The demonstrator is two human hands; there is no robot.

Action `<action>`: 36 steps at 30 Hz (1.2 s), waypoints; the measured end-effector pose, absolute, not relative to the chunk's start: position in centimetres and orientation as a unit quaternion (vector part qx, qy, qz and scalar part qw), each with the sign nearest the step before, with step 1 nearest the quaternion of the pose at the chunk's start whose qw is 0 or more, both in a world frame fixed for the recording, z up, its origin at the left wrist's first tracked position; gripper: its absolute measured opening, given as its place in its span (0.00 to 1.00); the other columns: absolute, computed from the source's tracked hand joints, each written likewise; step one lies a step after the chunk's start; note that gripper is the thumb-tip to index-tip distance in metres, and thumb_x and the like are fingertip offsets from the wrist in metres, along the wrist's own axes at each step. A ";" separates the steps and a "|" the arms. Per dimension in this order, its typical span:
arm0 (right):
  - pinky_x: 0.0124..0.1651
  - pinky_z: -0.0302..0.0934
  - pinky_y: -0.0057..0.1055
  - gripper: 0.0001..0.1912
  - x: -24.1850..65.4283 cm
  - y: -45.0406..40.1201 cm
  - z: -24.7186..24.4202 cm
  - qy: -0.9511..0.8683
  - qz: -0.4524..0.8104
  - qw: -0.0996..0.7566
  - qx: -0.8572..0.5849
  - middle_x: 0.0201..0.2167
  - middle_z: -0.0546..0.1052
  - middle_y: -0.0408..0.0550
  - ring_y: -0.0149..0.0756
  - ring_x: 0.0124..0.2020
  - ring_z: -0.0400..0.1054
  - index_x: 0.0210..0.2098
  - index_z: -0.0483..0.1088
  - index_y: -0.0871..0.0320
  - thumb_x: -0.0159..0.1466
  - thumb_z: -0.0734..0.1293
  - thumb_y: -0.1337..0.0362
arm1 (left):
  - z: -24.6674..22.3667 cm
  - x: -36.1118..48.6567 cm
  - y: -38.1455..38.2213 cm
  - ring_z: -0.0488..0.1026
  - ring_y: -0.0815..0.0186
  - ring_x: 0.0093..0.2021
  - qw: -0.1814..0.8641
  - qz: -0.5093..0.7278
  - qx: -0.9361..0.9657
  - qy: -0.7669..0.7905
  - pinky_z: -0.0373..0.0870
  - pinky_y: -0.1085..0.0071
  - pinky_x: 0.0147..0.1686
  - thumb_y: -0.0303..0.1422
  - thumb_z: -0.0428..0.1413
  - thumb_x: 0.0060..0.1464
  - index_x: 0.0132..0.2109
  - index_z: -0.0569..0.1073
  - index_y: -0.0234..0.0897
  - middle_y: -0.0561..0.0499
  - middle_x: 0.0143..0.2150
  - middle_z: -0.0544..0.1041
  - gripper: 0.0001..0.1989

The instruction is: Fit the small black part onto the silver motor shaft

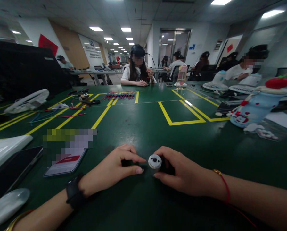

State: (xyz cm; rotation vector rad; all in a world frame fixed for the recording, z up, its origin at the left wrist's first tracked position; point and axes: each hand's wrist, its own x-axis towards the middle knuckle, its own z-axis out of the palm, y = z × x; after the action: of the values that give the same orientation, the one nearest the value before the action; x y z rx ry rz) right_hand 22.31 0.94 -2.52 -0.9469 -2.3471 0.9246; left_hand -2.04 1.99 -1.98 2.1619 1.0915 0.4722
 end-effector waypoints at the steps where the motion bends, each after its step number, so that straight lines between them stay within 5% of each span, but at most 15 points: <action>1: 0.39 0.61 0.30 0.16 22.3 0.9 -2.5 -0.848 0.338 0.222 -0.342 0.41 0.70 0.46 0.33 0.37 0.63 0.47 0.64 0.58 0.59 0.68 0.65 | -1.9 -2.1 2.0 0.70 0.63 0.40 0.341 0.194 0.814 0.427 0.64 0.68 0.40 0.36 0.57 0.58 0.45 0.78 0.46 0.52 0.39 0.73 0.09; 13: 0.41 0.61 0.30 0.17 22.4 0.9 -2.4 -0.848 0.339 0.219 -0.344 0.43 0.70 0.46 0.33 0.38 0.64 0.48 0.64 0.57 0.60 0.68 0.65 | -3.5 -2.9 3.0 0.69 0.65 0.36 0.408 0.372 0.655 0.515 0.65 0.70 0.38 0.36 0.48 0.63 0.48 0.69 0.41 0.54 0.35 0.71 0.10; 25: 0.42 0.61 0.30 0.17 22.4 1.1 -2.4 -0.849 0.336 0.218 -0.345 0.43 0.70 0.46 0.33 0.39 0.64 0.48 0.64 0.57 0.60 0.68 0.65 | -2.6 -2.4 2.4 0.70 0.63 0.39 0.394 0.282 0.724 0.492 0.65 0.67 0.41 0.33 0.48 0.62 0.45 0.71 0.40 0.53 0.38 0.73 0.08; 31: 0.40 0.61 0.30 0.17 22.5 1.0 -2.5 -0.851 0.333 0.216 -0.344 0.41 0.69 0.45 0.33 0.38 0.64 0.48 0.64 0.57 0.60 0.68 0.65 | -2.0 -2.4 1.6 0.66 0.59 0.47 0.301 0.176 0.841 0.413 0.62 0.61 0.47 0.29 0.62 0.48 0.46 0.69 0.42 0.52 0.47 0.71 0.18; 36: 0.41 0.60 0.30 0.17 22.5 1.0 -2.6 -0.851 0.332 0.219 -0.342 0.41 0.69 0.45 0.33 0.38 0.63 0.47 0.64 0.57 0.60 0.68 0.65 | -1.9 -2.1 1.3 0.65 0.57 0.51 0.265 0.158 0.863 0.399 0.58 0.58 0.51 0.32 0.63 0.48 0.44 0.70 0.43 0.53 0.49 0.70 0.16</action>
State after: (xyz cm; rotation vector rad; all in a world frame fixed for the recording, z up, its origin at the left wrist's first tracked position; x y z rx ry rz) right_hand 22.50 0.98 -2.61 -0.9459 -2.3566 0.9197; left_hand -2.10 1.35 -1.92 2.3317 1.0789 0.4255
